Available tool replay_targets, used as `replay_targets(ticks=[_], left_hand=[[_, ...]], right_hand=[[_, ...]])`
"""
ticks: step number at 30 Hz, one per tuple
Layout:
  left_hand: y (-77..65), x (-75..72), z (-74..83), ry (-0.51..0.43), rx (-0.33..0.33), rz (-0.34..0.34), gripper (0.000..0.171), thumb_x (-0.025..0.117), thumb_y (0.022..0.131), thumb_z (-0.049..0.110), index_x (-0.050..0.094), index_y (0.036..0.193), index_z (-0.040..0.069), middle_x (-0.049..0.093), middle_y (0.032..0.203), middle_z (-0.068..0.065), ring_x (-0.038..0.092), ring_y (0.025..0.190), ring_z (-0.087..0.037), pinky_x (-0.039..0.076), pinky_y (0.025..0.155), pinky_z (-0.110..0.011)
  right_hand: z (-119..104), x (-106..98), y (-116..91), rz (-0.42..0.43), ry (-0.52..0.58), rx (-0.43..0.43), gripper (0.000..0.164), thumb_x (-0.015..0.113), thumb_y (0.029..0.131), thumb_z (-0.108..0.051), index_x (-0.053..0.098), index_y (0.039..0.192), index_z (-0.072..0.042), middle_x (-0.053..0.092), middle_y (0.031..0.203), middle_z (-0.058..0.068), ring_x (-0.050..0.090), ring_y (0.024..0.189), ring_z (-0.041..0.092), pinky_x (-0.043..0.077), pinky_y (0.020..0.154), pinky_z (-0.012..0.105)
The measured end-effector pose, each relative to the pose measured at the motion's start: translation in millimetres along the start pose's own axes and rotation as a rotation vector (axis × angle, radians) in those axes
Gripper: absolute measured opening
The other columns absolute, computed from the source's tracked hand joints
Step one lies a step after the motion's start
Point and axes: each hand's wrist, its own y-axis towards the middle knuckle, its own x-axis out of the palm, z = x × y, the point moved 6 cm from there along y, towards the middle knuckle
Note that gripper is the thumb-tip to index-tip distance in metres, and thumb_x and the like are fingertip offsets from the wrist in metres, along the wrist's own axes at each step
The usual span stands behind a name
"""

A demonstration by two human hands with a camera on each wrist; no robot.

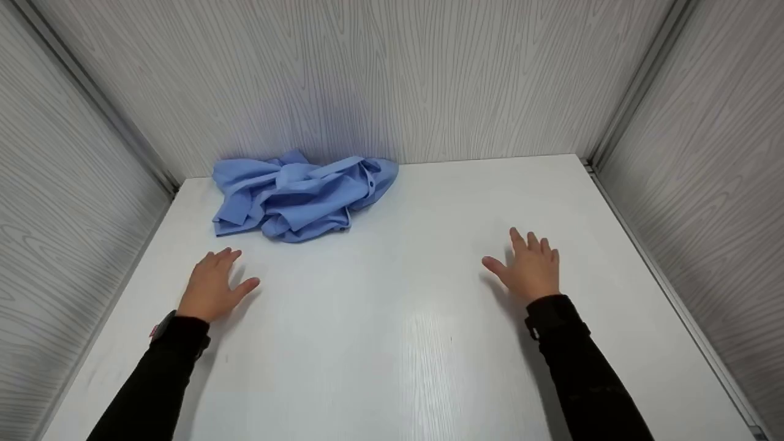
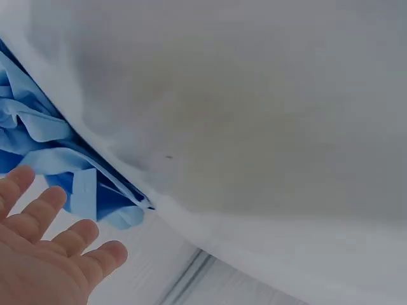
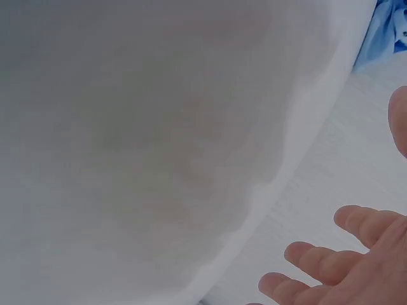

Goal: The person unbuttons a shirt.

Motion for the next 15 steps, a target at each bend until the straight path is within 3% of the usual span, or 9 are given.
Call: replay_targets(ticks=[4, 8, 11, 15], left_hand=[[36.3, 11.1, 37.3, 0.079, 0.044, -0.068, 0.082, 0.066, 0.089, 0.055, 0.041, 0.149, 0.005, 0.037, 0.154, -0.025, 0.026, 0.145, -0.050, 0.020, 0.116, -0.067], [66.8, 30.4, 75.9, 0.074, 0.082, -0.127, 0.085, 0.064, 0.089, 0.058, 0.038, 0.150, 0.006, 0.038, 0.154, -0.024, 0.032, 0.143, -0.047, 0.027, 0.114, -0.064], [76.0, 45.8, 94.9, 0.062, 0.050, -0.207, 0.086, 0.063, 0.089, 0.059, 0.038, 0.150, 0.005, 0.041, 0.152, -0.022, 0.036, 0.140, -0.045, 0.031, 0.112, -0.063], [76.2, 54.7, 109.4, 0.064, 0.011, -0.275, 0.078, 0.059, 0.094, 0.055, 0.043, 0.147, 0.000, 0.045, 0.150, -0.022, 0.040, 0.138, -0.043, 0.036, 0.110, -0.057]], right_hand=[[-24.0, -3.0, 4.1, 0.008, 0.032, -0.030, 0.097, 0.053, 0.089, -0.070, 0.024, 0.157, -0.007, 0.025, 0.155, 0.037, 0.019, 0.141, 0.062, 0.013, 0.113, 0.071], [-45.2, 0.7, 7.9, -0.016, 0.066, -0.056, 0.096, 0.053, 0.090, -0.070, 0.023, 0.158, -0.009, 0.024, 0.158, 0.033, 0.016, 0.145, 0.057, 0.011, 0.116, 0.069], [-53.7, 5.8, 8.4, -0.055, 0.062, -0.069, 0.096, 0.050, 0.090, -0.071, 0.022, 0.158, -0.009, 0.023, 0.159, 0.031, 0.015, 0.146, 0.055, 0.010, 0.117, 0.068], [-52.5, 9.1, 5.7, -0.090, 0.049, -0.062, 0.096, 0.048, 0.091, -0.071, 0.022, 0.157, -0.007, 0.023, 0.159, 0.030, 0.015, 0.147, 0.054, 0.010, 0.118, 0.065]])
